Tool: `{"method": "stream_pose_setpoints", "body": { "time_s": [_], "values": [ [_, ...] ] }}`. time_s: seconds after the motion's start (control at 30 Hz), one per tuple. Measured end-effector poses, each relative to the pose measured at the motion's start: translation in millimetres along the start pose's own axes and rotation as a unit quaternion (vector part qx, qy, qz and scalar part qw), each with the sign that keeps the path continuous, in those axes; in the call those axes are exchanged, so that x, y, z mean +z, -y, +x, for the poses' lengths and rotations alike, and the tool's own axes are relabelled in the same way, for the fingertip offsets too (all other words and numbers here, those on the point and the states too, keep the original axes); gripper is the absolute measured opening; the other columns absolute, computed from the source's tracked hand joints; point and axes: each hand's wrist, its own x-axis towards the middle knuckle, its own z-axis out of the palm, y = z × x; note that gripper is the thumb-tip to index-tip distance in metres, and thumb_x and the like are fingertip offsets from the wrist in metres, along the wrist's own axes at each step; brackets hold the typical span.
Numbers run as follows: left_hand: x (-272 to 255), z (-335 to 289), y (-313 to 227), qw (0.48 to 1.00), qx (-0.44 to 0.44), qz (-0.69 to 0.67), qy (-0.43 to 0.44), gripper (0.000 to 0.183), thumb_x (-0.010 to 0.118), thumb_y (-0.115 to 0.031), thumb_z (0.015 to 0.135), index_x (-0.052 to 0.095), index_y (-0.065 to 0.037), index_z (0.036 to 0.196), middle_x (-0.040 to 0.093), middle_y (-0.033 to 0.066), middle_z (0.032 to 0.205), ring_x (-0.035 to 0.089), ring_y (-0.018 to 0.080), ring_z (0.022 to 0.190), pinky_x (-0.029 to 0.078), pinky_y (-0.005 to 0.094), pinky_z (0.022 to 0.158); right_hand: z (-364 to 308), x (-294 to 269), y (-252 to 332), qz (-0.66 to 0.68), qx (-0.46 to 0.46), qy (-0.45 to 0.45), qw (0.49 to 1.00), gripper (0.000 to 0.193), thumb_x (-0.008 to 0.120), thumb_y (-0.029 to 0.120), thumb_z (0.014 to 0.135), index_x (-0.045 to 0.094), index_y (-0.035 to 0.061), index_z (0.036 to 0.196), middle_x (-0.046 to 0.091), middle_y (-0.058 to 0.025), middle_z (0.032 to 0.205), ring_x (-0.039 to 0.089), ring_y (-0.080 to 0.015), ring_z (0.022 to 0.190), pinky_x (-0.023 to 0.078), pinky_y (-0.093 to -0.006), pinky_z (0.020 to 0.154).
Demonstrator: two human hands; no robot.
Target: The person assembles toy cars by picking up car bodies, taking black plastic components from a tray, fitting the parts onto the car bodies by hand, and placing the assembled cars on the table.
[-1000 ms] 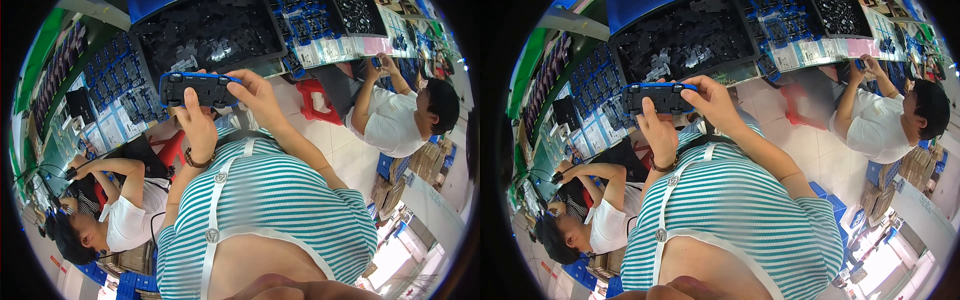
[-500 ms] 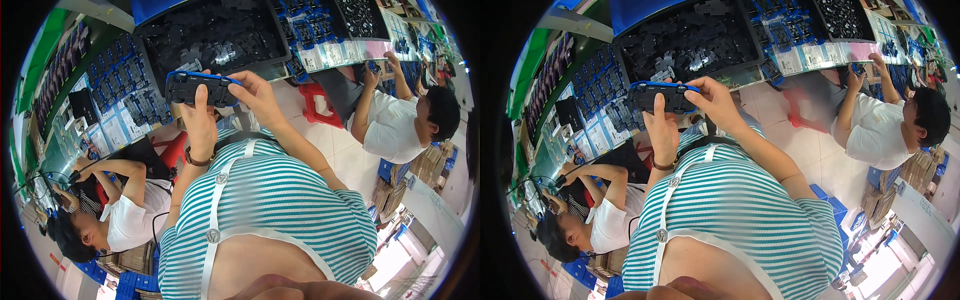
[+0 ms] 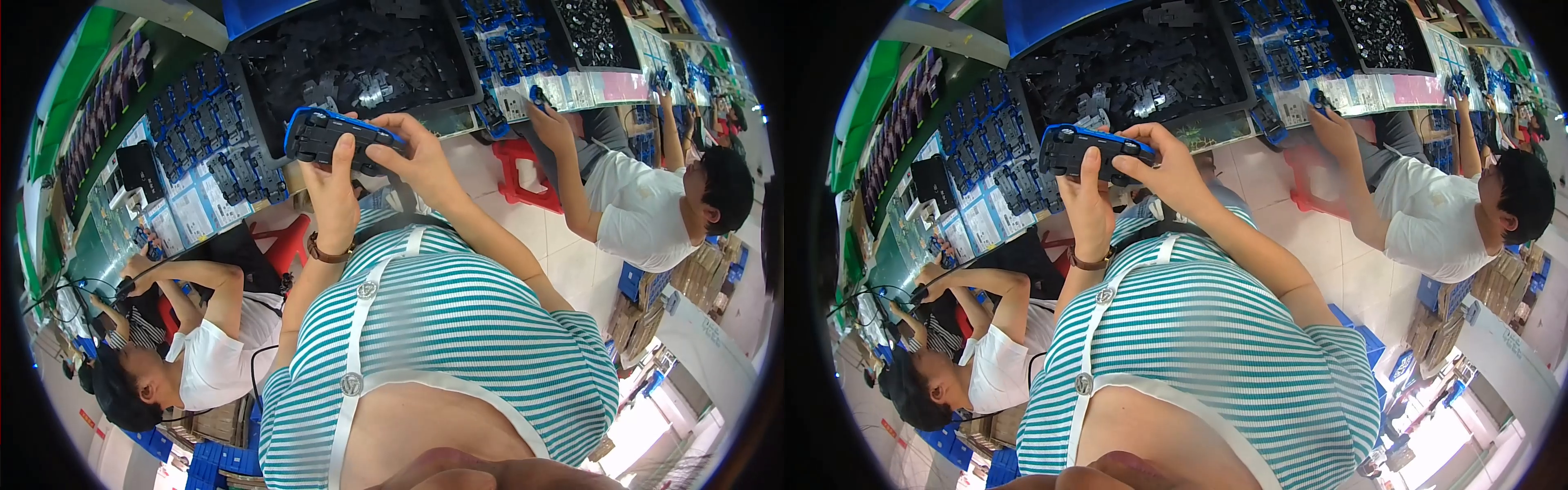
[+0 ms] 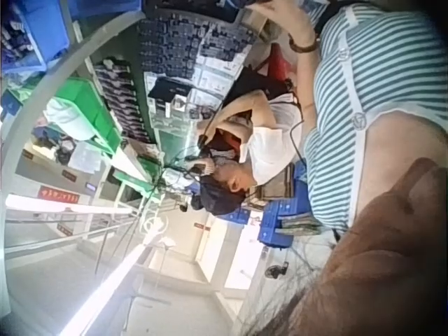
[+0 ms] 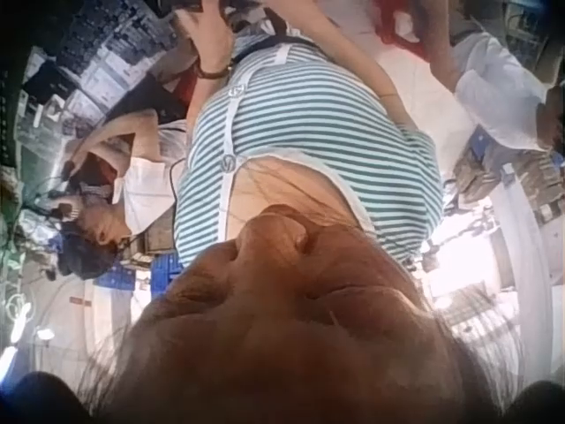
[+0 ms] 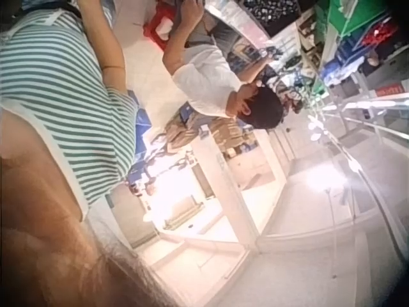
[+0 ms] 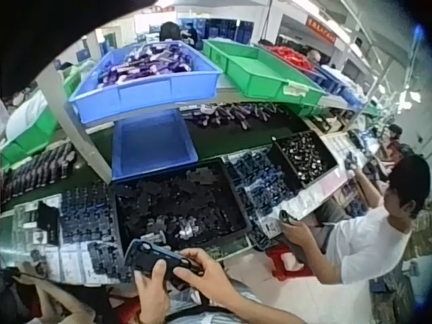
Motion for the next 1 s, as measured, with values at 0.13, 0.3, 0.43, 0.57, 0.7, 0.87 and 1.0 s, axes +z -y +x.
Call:
{"method": "stream_pose_setpoints", "body": {
  "time_s": [0.13, 0.3, 0.43, 0.57, 0.7, 0.87, 1.0],
  "values": [
    [6, -1, -6, 0.996, -0.02, -0.083, 0.009, 0.041, 0.058, -0.012, 0.095, 0.042, -0.004, 0.132, 0.058, 0.0148, 0.123, 0.057, 0.0198, 0.112, 0.045, 0.0333, 0.098, -4, 1, 6, 0.003, 0.02, -0.021, 1.0, 0.042, 0.074, 0.021, 0.083, 0.053, 0.0013, 0.115, 0.062, -0.0076, 0.104, 0.06, -0.0117, 0.093, 0.054, -0.0253, 0.075],
    [-2, 4, -10, 1.0, -0.013, -0.014, 0.015, 0.033, 0.056, -0.017, 0.097, 0.049, -0.002, 0.125, 0.061, 0.014, 0.12, 0.061, 0.0183, 0.104, 0.049, 0.0313, 0.092, -4, 0, -3, -0.02, -0.019, -0.005, 1.0, 0.041, 0.072, 0.02, 0.084, 0.053, 0.0016, 0.116, 0.062, -0.0075, 0.102, 0.06, -0.0119, 0.091, 0.054, -0.0257, 0.073],
    [-9, 7, -3, 1.0, -0.014, 0.014, -0.011, 0.031, 0.055, -0.018, 0.098, 0.05, -0.002, 0.124, 0.062, 0.0131, 0.118, 0.062, 0.0157, 0.101, 0.051, 0.0284, 0.086, -7, 7, 8, -0.172, -0.032, -0.016, 0.984, 0.043, 0.072, 0.022, 0.084, 0.054, 0.0038, 0.119, 0.061, -0.0112, 0.107, 0.062, -0.0211, 0.096, 0.054, -0.0306, 0.078],
    [-2, 3, -6, 0.999, -0.02, -0.011, -0.024, 0.028, 0.054, -0.021, 0.099, 0.05, -0.004, 0.121, 0.063, 0.0088, 0.113, 0.061, 0.0126, 0.097, 0.051, 0.0273, 0.081, -6, 9, 3, -0.411, -0.303, -0.099, 0.854, 0.058, 0.078, 0.025, 0.073, 0.057, 0.0046, 0.123, 0.055, -0.0156, 0.119, 0.054, -0.035, 0.109, 0.048, -0.041, 0.089],
    [-11, 3, 0, 0.992, -0.081, -0.084, -0.039, 0.03, 0.049, -0.031, 0.101, 0.051, -0.009, 0.12, 0.062, 0.0038, 0.11, 0.061, 0.0134, 0.098, 0.05, 0.0301, 0.082, -9, 8, 9, -0.46, -0.347, -0.074, 0.814, 0.065, 0.082, 0.027, 0.065, 0.058, 0.0033, 0.121, 0.056, -0.0125, 0.118, 0.056, -0.0322, 0.107, 0.049, -0.0394, 0.086],
    [-11, -1, 2, 0.986, -0.105, -0.128, -0.015, 0.041, 0.041, -0.044, 0.102, 0.054, -0.01, 0.12, 0.061, 0.0042, 0.114, 0.058, 0.0179, 0.106, 0.046, 0.0351, 0.092, -16, 9, 6, -0.435, -0.32, -0.076, 0.839, 0.061, 0.081, 0.022, 0.066, 0.058, 0.0028, 0.119, 0.057, -0.0123, 0.117, 0.056, -0.0315, 0.107, 0.049, -0.0386, 0.087],
    [-6, -5, -3, 0.989, -0.095, -0.115, -0.003, 0.052, 0.037, -0.052, 0.1, 0.053, -0.009, 0.123, 0.061, 0.005, 0.118, 0.057, 0.0195, 0.109, 0.044, 0.0358, 0.094, -18, 11, 5, -0.343, -0.308, -0.083, 0.884, 0.054, 0.077, 0.014, 0.071, 0.056, 0.0019, 0.12, 0.056, -0.0118, 0.117, 0.055, -0.0283, 0.108, 0.046, -0.0358, 0.091]
  ]
}}
